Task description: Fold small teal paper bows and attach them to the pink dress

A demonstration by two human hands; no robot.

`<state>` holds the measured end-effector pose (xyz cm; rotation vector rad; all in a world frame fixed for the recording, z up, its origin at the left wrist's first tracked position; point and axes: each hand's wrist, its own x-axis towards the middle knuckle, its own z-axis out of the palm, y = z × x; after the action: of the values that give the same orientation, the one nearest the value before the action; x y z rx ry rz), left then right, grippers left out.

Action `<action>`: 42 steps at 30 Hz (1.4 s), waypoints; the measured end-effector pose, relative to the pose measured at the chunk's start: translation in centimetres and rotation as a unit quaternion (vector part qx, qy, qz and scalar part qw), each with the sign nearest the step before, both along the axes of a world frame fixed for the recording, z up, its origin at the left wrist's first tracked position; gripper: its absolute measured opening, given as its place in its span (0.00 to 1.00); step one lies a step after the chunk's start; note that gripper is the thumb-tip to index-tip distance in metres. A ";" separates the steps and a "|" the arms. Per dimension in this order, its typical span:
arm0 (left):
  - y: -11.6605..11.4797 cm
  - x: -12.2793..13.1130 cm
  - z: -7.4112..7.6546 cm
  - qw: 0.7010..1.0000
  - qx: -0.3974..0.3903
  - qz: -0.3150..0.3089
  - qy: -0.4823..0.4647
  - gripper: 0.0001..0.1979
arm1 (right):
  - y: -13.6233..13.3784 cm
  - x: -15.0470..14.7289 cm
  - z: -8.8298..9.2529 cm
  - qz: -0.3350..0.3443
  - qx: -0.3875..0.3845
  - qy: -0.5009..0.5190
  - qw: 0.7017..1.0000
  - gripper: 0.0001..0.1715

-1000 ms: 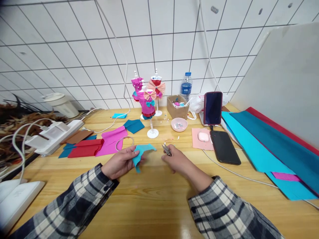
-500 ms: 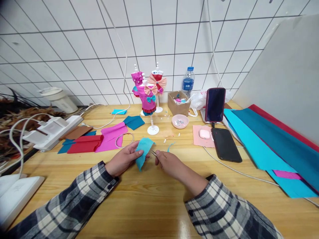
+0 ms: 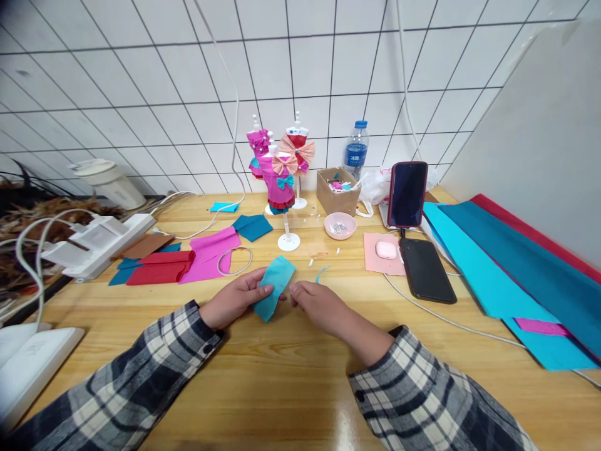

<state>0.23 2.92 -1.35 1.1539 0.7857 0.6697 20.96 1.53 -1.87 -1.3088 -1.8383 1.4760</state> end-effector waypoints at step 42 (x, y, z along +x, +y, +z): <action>0.0 -0.3 0.0 0.999 -0.026 -0.038 0.001 0.19 | 0.0 0.1 0.2 0.001 0.015 -0.030 0.999 0.25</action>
<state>-0.08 2.89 -1.40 1.1314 0.7524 0.5820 21.11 1.52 -1.71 -1.3507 -1.8923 1.4188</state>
